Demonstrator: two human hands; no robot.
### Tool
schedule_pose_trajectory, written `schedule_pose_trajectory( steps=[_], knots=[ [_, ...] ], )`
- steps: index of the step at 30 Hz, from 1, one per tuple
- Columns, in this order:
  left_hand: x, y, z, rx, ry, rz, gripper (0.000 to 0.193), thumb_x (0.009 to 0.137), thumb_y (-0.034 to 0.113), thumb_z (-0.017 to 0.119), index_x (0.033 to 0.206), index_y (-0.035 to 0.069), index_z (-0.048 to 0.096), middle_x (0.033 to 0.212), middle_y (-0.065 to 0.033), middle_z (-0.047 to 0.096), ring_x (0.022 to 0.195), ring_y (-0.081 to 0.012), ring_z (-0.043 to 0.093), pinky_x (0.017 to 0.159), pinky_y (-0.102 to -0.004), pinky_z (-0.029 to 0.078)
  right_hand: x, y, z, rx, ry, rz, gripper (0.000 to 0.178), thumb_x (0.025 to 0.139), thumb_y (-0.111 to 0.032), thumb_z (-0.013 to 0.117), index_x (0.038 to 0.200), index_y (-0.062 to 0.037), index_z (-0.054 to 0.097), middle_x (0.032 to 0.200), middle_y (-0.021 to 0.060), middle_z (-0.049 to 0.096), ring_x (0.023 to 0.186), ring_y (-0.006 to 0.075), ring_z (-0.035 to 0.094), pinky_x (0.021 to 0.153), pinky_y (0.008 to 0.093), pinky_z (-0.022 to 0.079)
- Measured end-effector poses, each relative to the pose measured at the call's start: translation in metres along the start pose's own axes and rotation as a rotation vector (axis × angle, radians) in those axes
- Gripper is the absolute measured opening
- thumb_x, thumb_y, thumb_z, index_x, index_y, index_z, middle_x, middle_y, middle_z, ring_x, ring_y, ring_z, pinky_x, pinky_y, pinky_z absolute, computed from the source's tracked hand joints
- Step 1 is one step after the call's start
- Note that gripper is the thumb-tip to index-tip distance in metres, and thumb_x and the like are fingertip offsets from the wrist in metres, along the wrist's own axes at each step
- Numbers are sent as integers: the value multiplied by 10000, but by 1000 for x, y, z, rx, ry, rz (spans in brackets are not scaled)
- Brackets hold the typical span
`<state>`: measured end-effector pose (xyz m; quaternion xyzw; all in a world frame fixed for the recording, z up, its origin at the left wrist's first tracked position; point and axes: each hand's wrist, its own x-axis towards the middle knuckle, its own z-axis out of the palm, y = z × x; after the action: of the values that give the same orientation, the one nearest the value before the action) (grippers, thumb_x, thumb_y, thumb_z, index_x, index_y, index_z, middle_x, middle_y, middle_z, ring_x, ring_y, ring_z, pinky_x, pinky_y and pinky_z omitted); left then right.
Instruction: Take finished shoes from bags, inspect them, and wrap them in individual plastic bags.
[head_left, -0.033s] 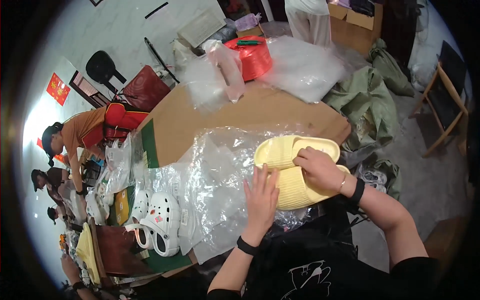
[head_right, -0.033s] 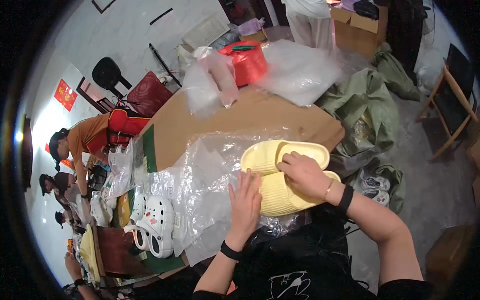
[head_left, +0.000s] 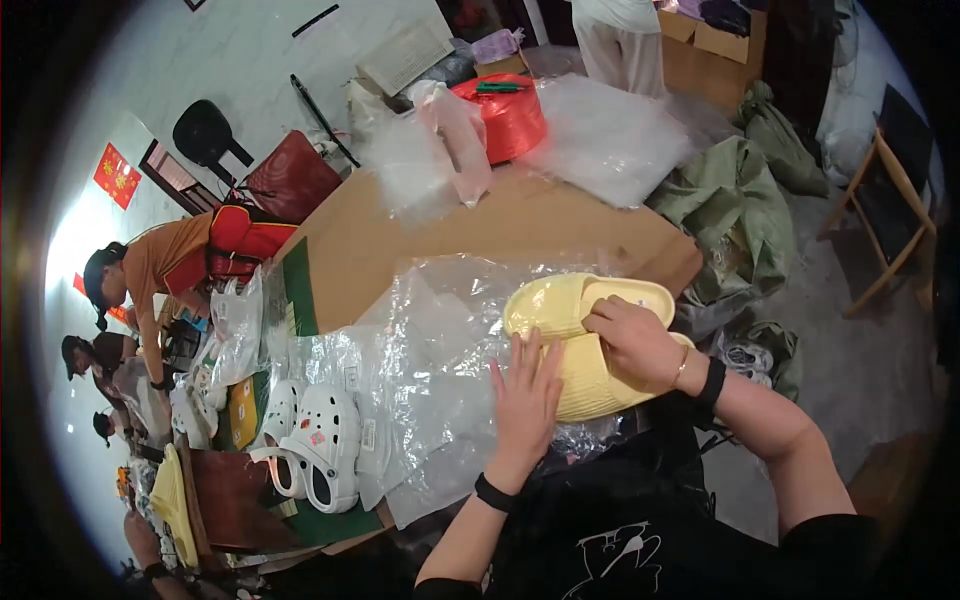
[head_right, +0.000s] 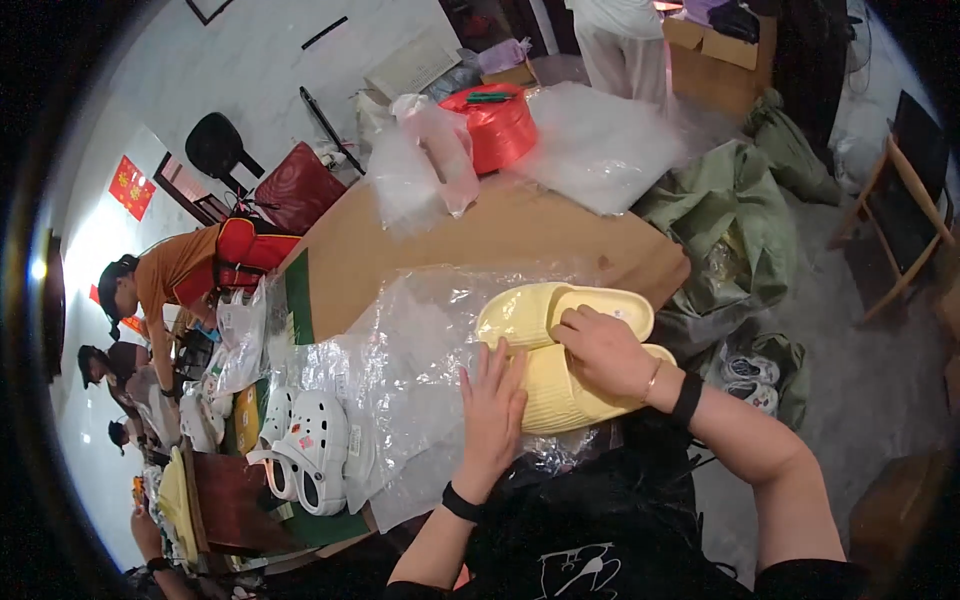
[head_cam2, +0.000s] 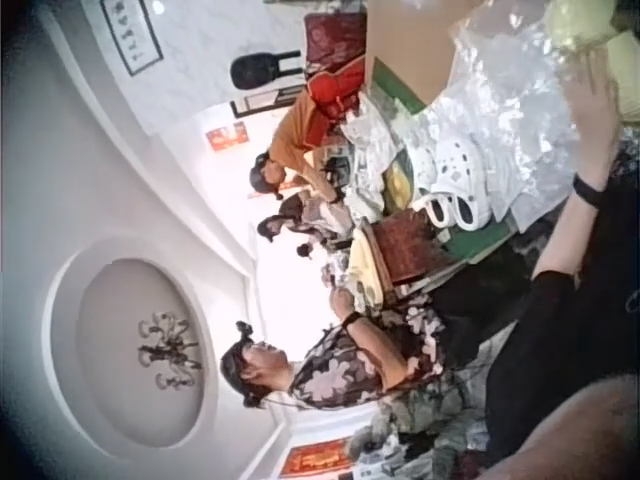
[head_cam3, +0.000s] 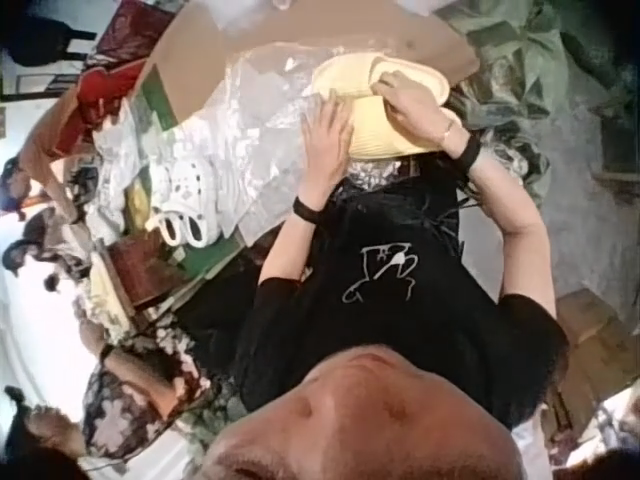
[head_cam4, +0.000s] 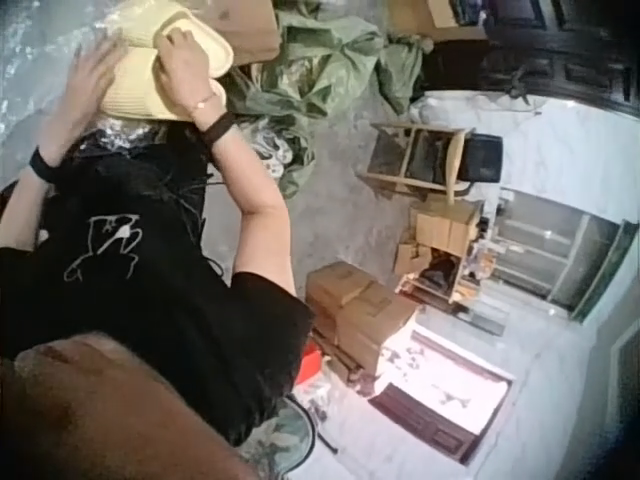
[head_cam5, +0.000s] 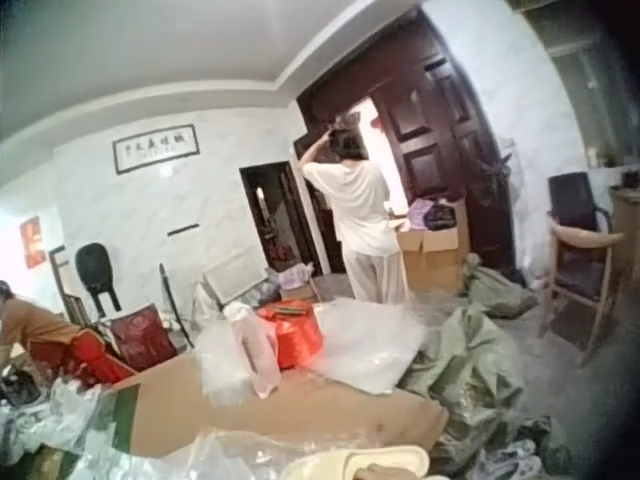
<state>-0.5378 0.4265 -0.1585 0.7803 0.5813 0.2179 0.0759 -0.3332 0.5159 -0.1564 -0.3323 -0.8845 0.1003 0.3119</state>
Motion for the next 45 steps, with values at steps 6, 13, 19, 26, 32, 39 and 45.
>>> schedule_pose_trajectory(
  steps=[6, 13, 19, 26, 32, 39, 45],
  knots=[
    [1, 21, -19, 27, 25, 148, 479, 977, 196, 447, 1454, 148, 439, 1552, -129, 311, 1455, -337, 239, 1155, -594, 112, 23, -22, 24, 97, -78, 31, 303, 794, -117, 596, 1083, -38, 551, 997, 157, 532, 945, 361, 563, 759, 437, 495],
    [-9, 26, -33, -183, 45, 331, 448, 966, 206, 489, 1407, 132, 501, 1502, -123, 403, 1437, -321, 291, 1182, -529, 95, 61, -50, 66, 51, 3, -66, 291, 821, -137, 559, 1091, -38, 517, 1017, 166, 537, 989, 343, 588, 723, 423, 521],
    [-18, 19, -30, -359, 14, 276, 489, 942, 177, 538, 1426, 145, 478, 1514, -110, 389, 1446, -318, 269, 1179, -539, 71, 109, -56, 87, 60, 33, 278, 315, 879, -211, 606, 1109, -9, 529, 1104, 176, 554, 1013, 355, 594, 791, 462, 516],
    [-56, -13, -26, -362, 248, -35, 528, 860, 95, 641, 1374, 117, 520, 1534, -159, 338, 1455, -392, 215, 1169, -555, 138, 81, -17, 95, 134, 3, 1, 460, 907, -211, 583, 1294, 13, 477, 1224, 228, 520, 1170, 398, 490, 987, 467, 418],
    [-89, -29, -1, -150, 150, -89, 574, 936, 228, 590, 1474, 170, 399, 1591, -122, 228, 1484, -355, 133, 1140, -646, 88, 2, -20, 30, 65, -97, -29, 231, 858, -73, 621, 1080, -14, 642, 1115, 228, 614, 1004, 396, 600, 864, 457, 499],
    [-73, 1, -3, 67, 30, 114, 848, 821, 221, 679, 1539, 206, 228, 1589, -114, 203, 1485, -303, 159, 1146, -641, 114, -33, 32, -23, 99, 511, 270, 430, 898, -43, 569, 1318, 16, 497, 1337, 213, 498, 1234, 320, 495, 1038, 399, 381],
    [-54, 1, 21, 123, 214, 143, 807, 822, 228, 679, 1521, 201, 278, 1566, -104, 262, 1468, -280, 224, 1159, -601, 150, -9, 68, -15, 34, 76, 326, 497, 835, -56, 622, 1315, -20, 499, 1306, 172, 533, 1133, 298, 530, 986, 372, 400]
  ],
)
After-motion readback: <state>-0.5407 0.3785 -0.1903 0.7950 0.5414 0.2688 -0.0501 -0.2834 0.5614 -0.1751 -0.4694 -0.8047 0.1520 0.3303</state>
